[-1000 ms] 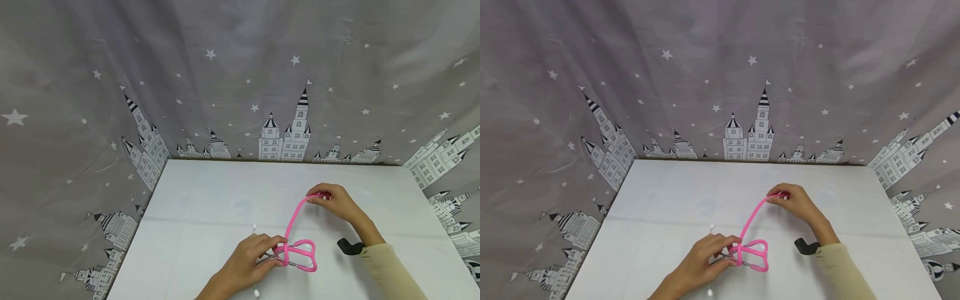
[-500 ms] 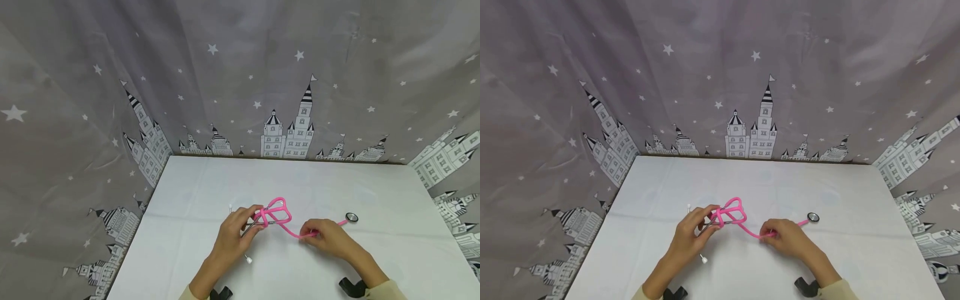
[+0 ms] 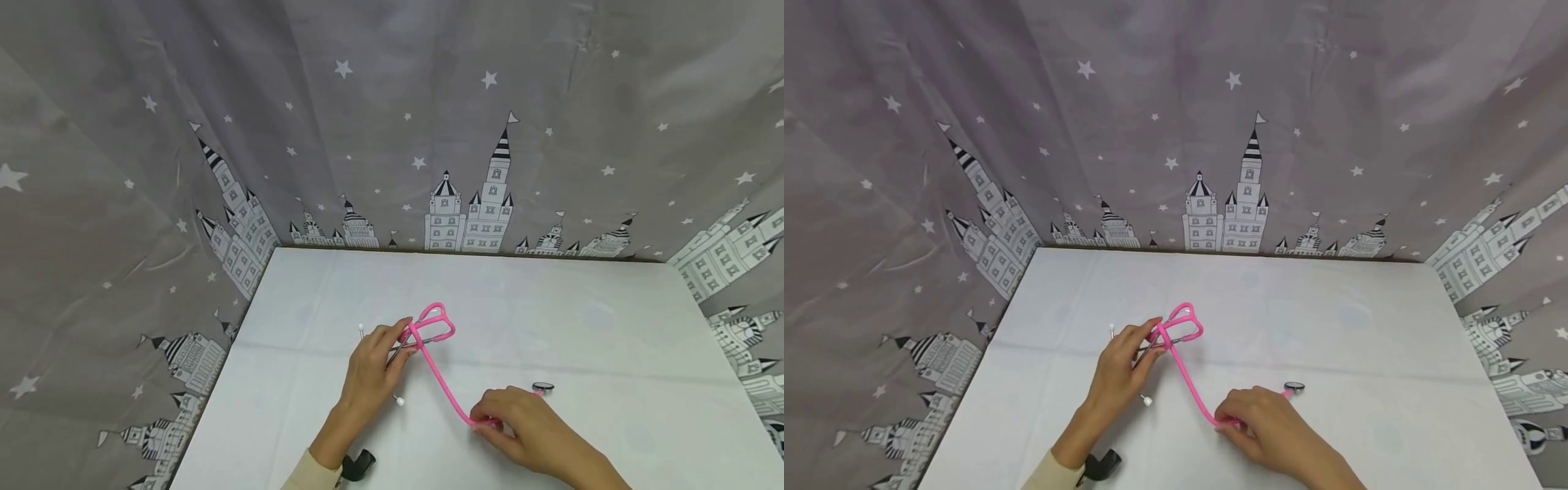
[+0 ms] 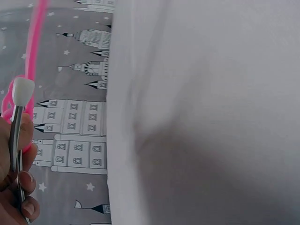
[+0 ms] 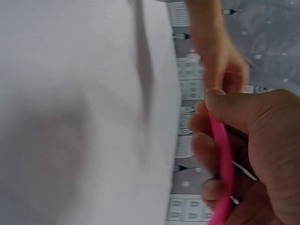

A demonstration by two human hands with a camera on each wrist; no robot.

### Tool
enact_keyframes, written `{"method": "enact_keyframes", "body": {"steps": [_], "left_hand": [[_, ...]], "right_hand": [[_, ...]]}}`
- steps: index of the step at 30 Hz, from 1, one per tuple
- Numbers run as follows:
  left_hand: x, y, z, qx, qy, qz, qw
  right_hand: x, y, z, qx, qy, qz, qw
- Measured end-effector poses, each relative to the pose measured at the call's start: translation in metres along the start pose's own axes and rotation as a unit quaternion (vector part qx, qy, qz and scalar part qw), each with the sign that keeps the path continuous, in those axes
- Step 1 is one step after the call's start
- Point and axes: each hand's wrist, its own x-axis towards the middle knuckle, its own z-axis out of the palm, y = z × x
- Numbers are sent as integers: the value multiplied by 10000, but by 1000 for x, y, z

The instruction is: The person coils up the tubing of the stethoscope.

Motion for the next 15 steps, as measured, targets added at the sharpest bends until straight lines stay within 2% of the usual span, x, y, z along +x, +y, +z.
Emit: {"method": "enact_keyframes", "body": {"steps": [3, 6, 10, 15], "left_hand": [[-2, -2, 3, 180, -26, 15, 9998], [-6, -2, 6, 240, -193, -102, 9995], [-12, 0, 14, 299, -405, -177, 9986], [-18, 8, 21, 220, -820, -90, 9964]], "right_hand": [[3, -4, -11, -18, 398, -312, 9987], [8, -6, -21, -52, 674, -465, 9966], [16, -8, -33, -354, 771, -510, 9951], [29, -5, -51, -626, 896, -596, 9922]]}}
